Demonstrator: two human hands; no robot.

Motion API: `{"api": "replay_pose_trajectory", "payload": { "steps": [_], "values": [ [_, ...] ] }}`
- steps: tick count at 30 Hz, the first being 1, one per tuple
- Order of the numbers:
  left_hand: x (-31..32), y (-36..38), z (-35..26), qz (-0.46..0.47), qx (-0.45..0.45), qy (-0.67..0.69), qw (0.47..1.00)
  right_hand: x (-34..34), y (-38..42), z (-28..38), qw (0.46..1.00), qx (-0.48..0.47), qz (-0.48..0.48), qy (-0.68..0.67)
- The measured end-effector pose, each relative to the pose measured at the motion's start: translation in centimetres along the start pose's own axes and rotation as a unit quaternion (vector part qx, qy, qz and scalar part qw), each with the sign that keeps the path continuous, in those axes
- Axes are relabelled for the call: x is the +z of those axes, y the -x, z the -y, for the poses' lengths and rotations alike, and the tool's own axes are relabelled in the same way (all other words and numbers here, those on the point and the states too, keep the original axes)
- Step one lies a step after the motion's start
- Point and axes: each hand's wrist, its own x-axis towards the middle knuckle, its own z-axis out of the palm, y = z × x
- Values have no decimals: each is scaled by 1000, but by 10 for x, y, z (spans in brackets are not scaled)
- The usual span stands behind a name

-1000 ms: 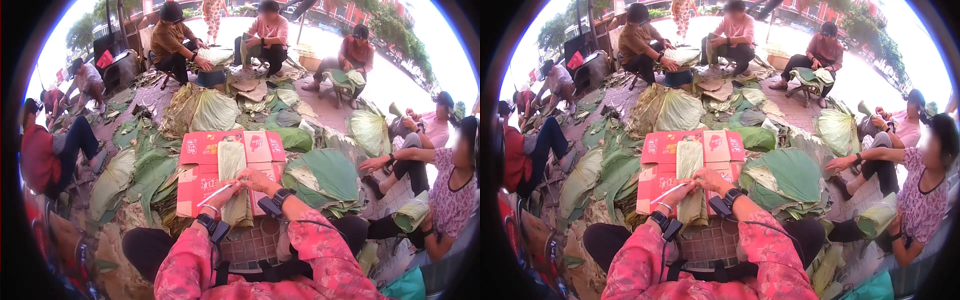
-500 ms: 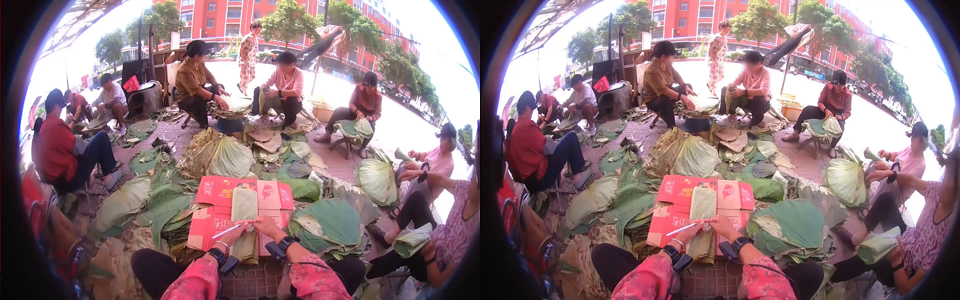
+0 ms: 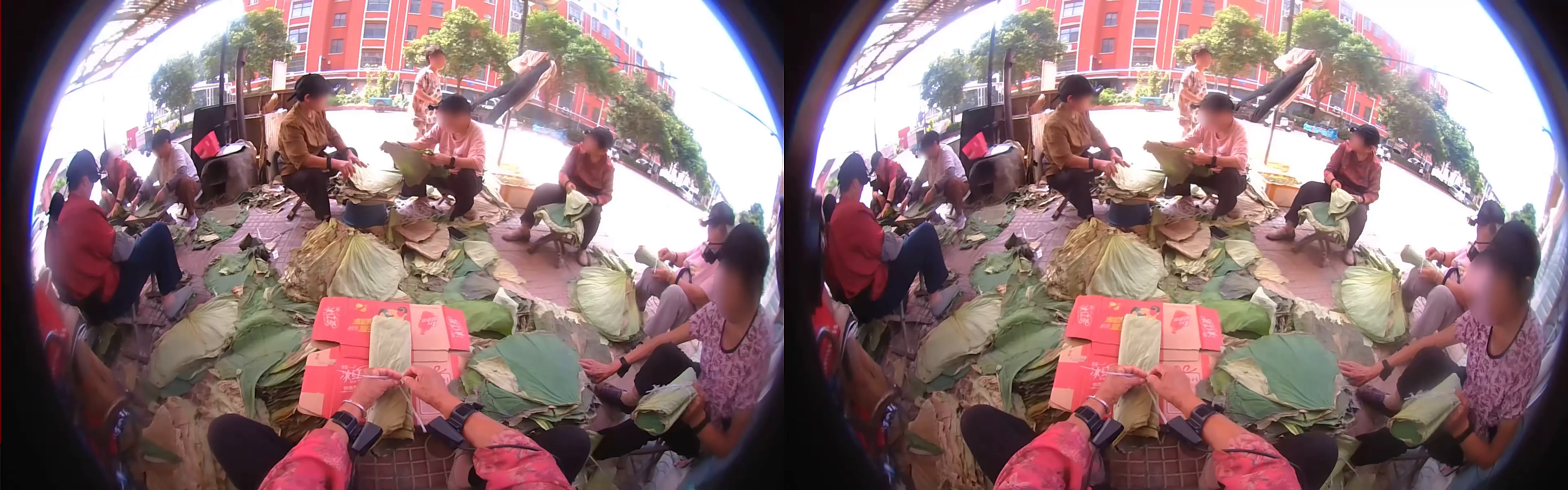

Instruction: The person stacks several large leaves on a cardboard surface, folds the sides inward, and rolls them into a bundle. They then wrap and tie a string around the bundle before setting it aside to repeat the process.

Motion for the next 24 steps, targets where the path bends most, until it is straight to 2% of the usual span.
{"api": "replay_pose_trajectory", "payload": {
  "steps": [2, 3, 5, 8, 10, 12, 16, 18, 19, 21, 24],
  "values": [
    [12, 10, -13, -20, 40, -21, 999, 11, -7, -18, 999, -21, -4, -31],
    [13, 7, -6, -42, 75, -73, 994, 15, -10, -23, 998, -32, -7, -46],
    [17, -2, 14, -86, 149, -174, 970, 12, -10, -17, 999, 8, 35, -27],
    [25, 3, 11, -185, 280, -357, 872, 17, -10, -18, 998, 18, 52, -43],
    [27, 0, 15, -203, 316, -350, 858, 27, -15, -34, 993, 14, 49, -102],
    [29, -1, 14, -222, 343, -341, 846, 26, -18, -38, 984, 40, 91, -146],
    [31, 8, -3, -268, 356, -398, 802, 17, -25, -34, 969, 53, 154, -187],
    [34, 12, -8, -289, 343, -419, 789, 22, -32, -41, 947, 87, 184, -248],
    [34, 15, -8, -277, 329, -401, 809, 24, -35, -44, 934, 102, 198, -278],
    [34, 17, -8, -252, 301, -365, 845, 19, -35, -46, 956, 75, 195, -208],
    [34, 15, -1, -254, 282, -374, 846, 12, -35, -38, 971, 70, 160, -162]
  ]
}}
